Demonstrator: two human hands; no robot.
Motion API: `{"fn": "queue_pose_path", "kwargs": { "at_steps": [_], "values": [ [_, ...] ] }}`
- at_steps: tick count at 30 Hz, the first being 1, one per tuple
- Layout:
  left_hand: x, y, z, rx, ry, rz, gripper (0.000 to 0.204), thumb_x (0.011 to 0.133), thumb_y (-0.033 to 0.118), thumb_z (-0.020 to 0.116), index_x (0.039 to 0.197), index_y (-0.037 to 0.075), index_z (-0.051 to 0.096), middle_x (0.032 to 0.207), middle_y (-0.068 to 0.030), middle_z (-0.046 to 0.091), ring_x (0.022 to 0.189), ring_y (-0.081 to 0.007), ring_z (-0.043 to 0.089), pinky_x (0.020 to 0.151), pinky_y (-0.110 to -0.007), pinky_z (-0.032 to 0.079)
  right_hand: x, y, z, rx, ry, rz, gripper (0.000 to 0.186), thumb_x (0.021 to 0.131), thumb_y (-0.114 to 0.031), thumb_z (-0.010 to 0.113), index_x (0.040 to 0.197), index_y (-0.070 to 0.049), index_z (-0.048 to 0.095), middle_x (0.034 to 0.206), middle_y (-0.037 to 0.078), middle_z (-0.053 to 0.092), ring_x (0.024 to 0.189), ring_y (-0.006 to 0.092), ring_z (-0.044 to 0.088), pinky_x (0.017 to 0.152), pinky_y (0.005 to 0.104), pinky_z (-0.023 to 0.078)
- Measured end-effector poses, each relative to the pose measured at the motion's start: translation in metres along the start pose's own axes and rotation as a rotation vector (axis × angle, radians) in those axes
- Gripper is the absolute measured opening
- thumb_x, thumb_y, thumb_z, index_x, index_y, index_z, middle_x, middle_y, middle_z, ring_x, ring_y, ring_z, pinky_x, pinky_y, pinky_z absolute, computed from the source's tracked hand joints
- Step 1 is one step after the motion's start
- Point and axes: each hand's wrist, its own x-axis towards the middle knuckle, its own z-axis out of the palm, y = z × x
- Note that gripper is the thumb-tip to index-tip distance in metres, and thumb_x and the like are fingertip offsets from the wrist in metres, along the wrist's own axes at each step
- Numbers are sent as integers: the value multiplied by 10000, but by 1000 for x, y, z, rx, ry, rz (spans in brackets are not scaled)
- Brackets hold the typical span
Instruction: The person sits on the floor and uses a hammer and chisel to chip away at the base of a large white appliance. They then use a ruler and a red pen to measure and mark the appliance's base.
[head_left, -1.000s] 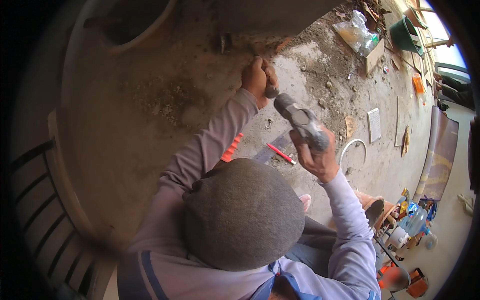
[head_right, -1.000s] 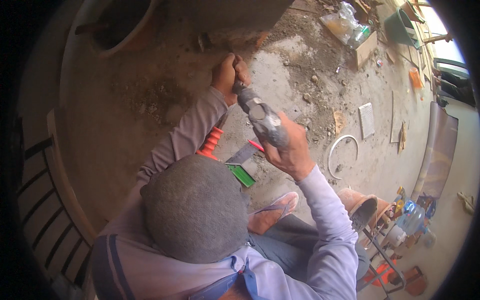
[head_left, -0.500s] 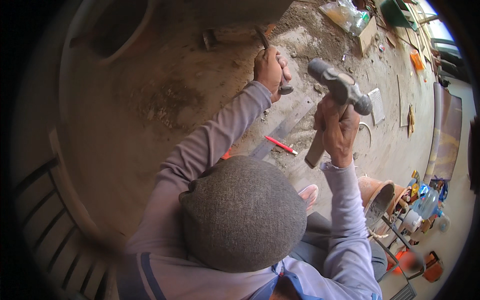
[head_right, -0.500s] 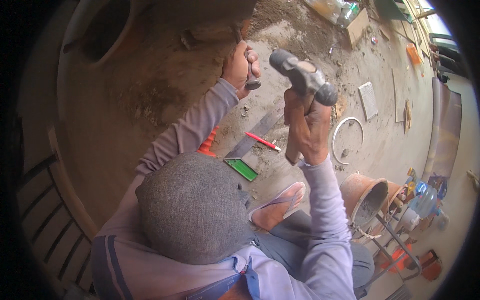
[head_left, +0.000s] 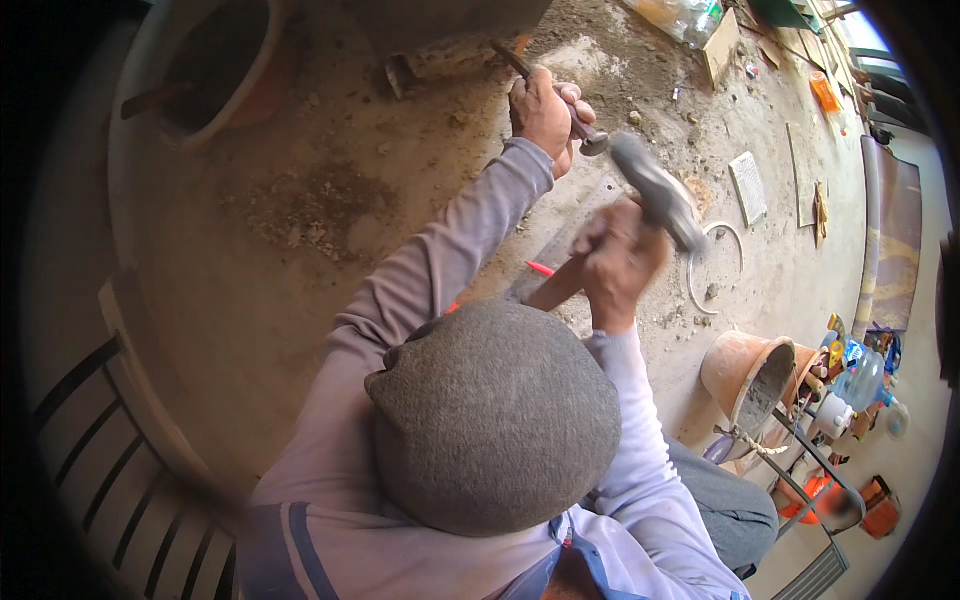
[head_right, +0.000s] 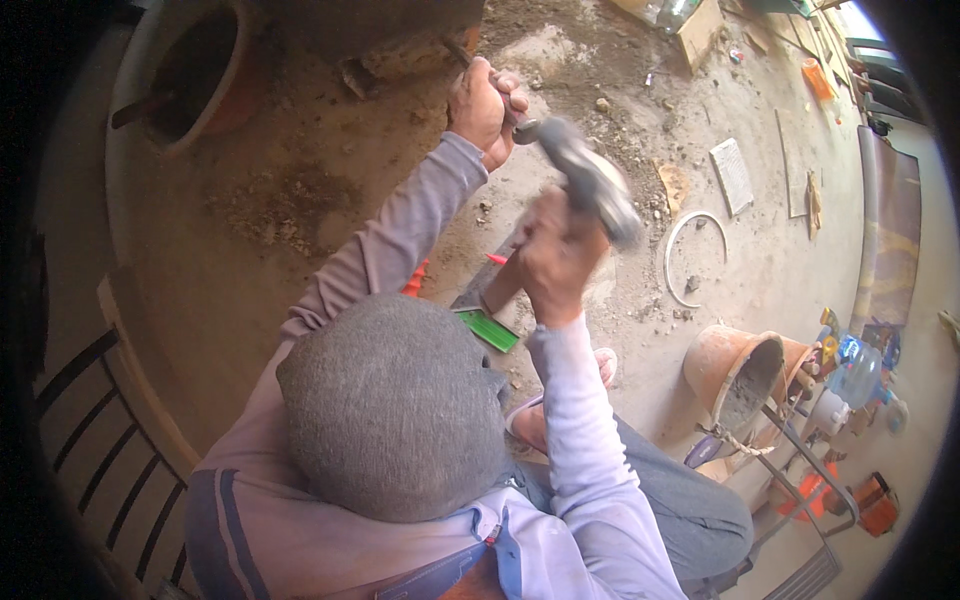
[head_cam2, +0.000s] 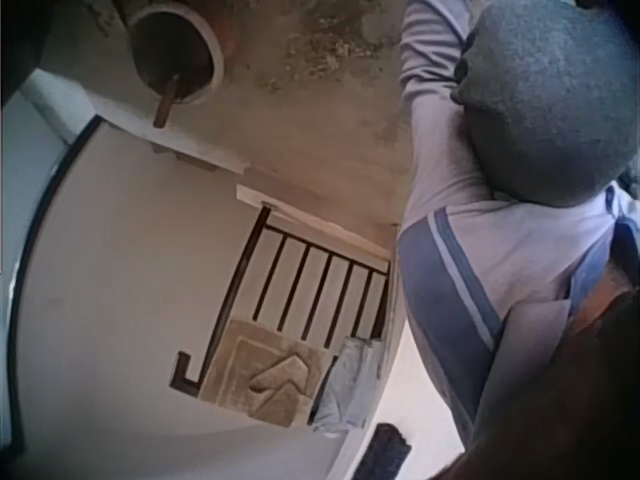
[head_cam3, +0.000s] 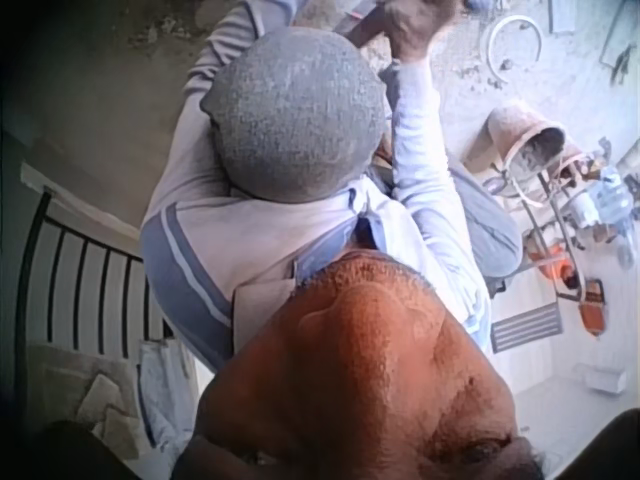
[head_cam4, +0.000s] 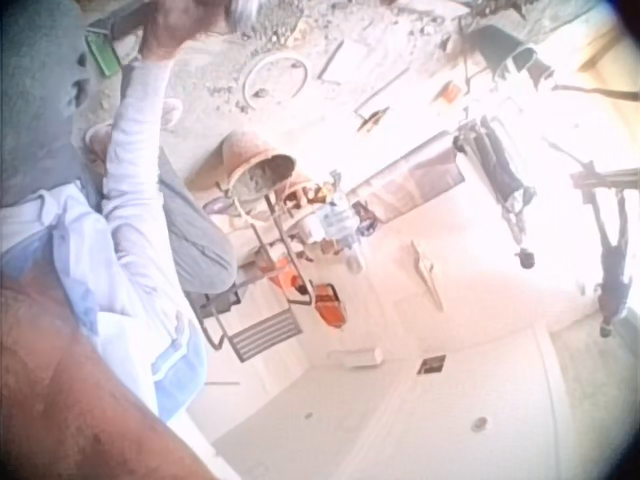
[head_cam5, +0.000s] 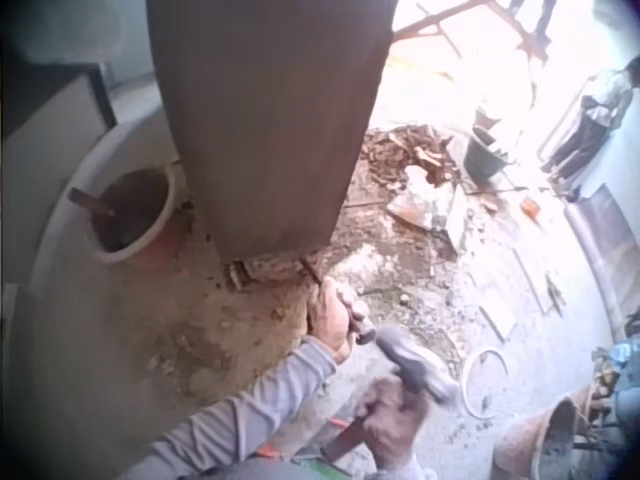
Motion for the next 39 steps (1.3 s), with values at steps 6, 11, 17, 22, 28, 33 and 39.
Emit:
{"fn": "queue_pose_path", "kwargs": {
  "at_steps": [6,11,17,22,28,33,39],
  "values": [
    [-3,4,4,-11,-21,-12,137,904,221,411,811,125,383,664,-23,475,530,-145,495,440,-272,412,-5,-8,-6,200,84,-110,234,983,-238,481,897,-21,477,640,60,452,471,144,480,401,258,411],
    [2,4,9,-86,1,-13,125,906,187,401,808,113,378,672,-36,476,545,-151,504,455,-245,427,12,-12,-7,35,-64,99,159,952,-138,532,888,4,498,609,21,498,456,83,464,403,237,389],
    [-1,8,13,-51,-13,-21,107,895,166,404,804,112,386,686,-32,479,567,-142,476,512,-276,454,9,-12,3,66,-9,3,167,946,-122,527,841,2,486,594,32,489,460,95,471,403,245,382],
    [0,5,18,-141,3,6,120,885,125,400,775,82,387,704,-50,472,597,-150,480,532,-273,459,7,-27,1,313,107,-12,114,954,-89,506,937,20,480,607,22,480,447,97,456,411,241,397],
    [8,10,9,-118,65,-8,95,865,99,391,778,62,400,703,-64,470,615,-150,481,554,-271,462,19,-31,-1,155,-45,143,169,951,-131,528,839,-13,483,583,18,478,440,86,456,386,239,384],
    [21,6,-3,-45,118,-37,142,904,153,378,805,54,406,688,-45,461,607,-137,480,558,-255,454,26,-20,9,99,-54,124,167,953,-122,508,841,1,491,572,25,476,434,94,453,392,240,390],
    [11,1,-29,20,29,-96,162,940,251,422,838,129,390,699,-16,453,549,-100,436,455,-247,399,7,-16,-5,209,-20,153,176,947,-136,536,838,-2,503,580,30,481,435,97,455,398,239,381]
  ]
}}
